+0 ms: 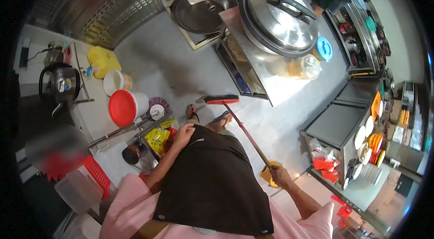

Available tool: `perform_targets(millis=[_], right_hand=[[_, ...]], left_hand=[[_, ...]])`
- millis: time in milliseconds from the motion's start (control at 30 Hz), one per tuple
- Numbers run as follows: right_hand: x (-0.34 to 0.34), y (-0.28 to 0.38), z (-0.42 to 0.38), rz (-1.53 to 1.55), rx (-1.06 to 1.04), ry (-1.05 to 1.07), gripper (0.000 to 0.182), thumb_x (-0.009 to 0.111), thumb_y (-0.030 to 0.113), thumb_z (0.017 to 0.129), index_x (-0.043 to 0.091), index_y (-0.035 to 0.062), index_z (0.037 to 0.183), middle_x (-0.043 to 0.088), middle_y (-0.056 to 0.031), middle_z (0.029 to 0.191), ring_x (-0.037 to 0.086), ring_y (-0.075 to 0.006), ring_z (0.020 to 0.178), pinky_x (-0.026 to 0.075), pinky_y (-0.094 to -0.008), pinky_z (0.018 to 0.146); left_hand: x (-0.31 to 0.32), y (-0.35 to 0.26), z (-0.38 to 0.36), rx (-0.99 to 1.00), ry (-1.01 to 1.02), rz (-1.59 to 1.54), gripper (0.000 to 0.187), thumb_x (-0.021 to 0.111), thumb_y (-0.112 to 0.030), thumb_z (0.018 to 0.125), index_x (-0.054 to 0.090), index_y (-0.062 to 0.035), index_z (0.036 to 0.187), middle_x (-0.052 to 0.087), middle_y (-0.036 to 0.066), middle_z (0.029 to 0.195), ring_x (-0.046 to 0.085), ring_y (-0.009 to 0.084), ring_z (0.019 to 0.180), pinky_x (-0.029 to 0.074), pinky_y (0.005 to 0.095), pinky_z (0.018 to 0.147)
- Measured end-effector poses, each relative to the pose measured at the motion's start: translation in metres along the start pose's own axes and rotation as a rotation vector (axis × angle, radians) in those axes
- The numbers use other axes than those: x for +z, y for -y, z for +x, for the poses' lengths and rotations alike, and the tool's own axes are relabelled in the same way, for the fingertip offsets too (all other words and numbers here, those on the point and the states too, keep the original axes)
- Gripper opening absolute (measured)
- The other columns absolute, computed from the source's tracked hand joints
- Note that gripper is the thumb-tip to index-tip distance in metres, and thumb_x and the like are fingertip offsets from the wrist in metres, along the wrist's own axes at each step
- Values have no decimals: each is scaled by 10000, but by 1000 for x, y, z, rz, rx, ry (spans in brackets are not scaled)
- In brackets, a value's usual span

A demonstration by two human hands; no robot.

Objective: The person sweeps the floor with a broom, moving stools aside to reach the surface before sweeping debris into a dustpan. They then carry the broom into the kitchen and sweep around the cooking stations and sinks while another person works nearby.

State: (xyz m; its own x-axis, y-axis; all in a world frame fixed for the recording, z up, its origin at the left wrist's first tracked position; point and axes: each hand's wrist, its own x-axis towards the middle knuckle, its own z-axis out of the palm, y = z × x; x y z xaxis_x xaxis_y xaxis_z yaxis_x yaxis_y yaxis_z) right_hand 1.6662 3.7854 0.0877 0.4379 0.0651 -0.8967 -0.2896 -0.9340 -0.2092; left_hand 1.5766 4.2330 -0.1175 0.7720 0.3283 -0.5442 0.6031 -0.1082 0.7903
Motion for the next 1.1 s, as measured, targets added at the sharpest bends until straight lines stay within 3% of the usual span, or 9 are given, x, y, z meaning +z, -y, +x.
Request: perform_targets(millis=[67,167,500,700,933,1000,1033,1067,1100], right_hand=[[10,-10,0,-76,-126,-112,313,513,281,946,633,42,1109,655,-242,793,648,-445,816,514,-513,719],[11,38,7,-363,-122,-195,266,489,299,957,617,92,1065,663,-246,819,640,-462,813,507,-538,709],[33,-10,34,-413,120,-266,262,496,332,949,643,201,1123,683,-212,919,656,-443,852,512,-542,735],[17,-84,4,-574,260,-390,192,537,291,936,616,158,1050,688,-185,842,671,-402,775,521,-523,658],[82,-104,-44,-294,337,-468,206,514,302,957,571,134,1060,669,-229,812,662,-431,766,503,-565,647],[119,-116,-51,-159,221,-439,246,508,300,956,565,85,1062,645,-274,774,645,-465,714,508,-558,615],[135,-117,-53,-68,48,-408,258,505,278,954,562,49,1058,648,-250,724,646,-432,594,521,-520,556],[130,-79,-71,190,149,-238,273,524,243,934,564,20,1087,644,-200,690,617,-342,476,510,-475,477],[132,-59,-77,294,201,-211,300,554,226,909,581,-6,1098,647,-172,708,631,-276,540,517,-430,525]], left_hand=[[-1,-5,12,29,56,21,304,620,-211,907,638,0,1126,711,178,984,695,273,915,529,360,815],[-11,1,26,54,131,46,313,617,-213,905,631,-5,1138,709,177,986,692,271,918,527,356,819],[-65,42,43,20,196,119,343,600,-248,896,634,-25,1154,709,165,994,686,284,931,521,372,830],[-54,32,57,-37,293,226,369,623,-241,900,618,-2,1182,701,160,1051,673,230,962,508,339,844],[-11,19,68,74,354,325,375,604,-254,868,641,-22,1161,704,176,1028,676,307,968,511,384,860],[-4,4,65,63,361,354,371,607,-254,870,642,-19,1155,703,176,1033,674,304,973,510,384,862],[-1,-5,62,56,365,378,368,609,-254,871,643,-18,1152,703,176,1035,674,301,974,509,383,864],[2,-10,60,50,371,405,366,611,-254,872,643,-17,1149,703,175,1037,674,299,976,508,382,865],[5,-12,60,44,369,410,365,615,-255,872,644,-19,1149,703,173,1038,674,296,976,508,382,866]])
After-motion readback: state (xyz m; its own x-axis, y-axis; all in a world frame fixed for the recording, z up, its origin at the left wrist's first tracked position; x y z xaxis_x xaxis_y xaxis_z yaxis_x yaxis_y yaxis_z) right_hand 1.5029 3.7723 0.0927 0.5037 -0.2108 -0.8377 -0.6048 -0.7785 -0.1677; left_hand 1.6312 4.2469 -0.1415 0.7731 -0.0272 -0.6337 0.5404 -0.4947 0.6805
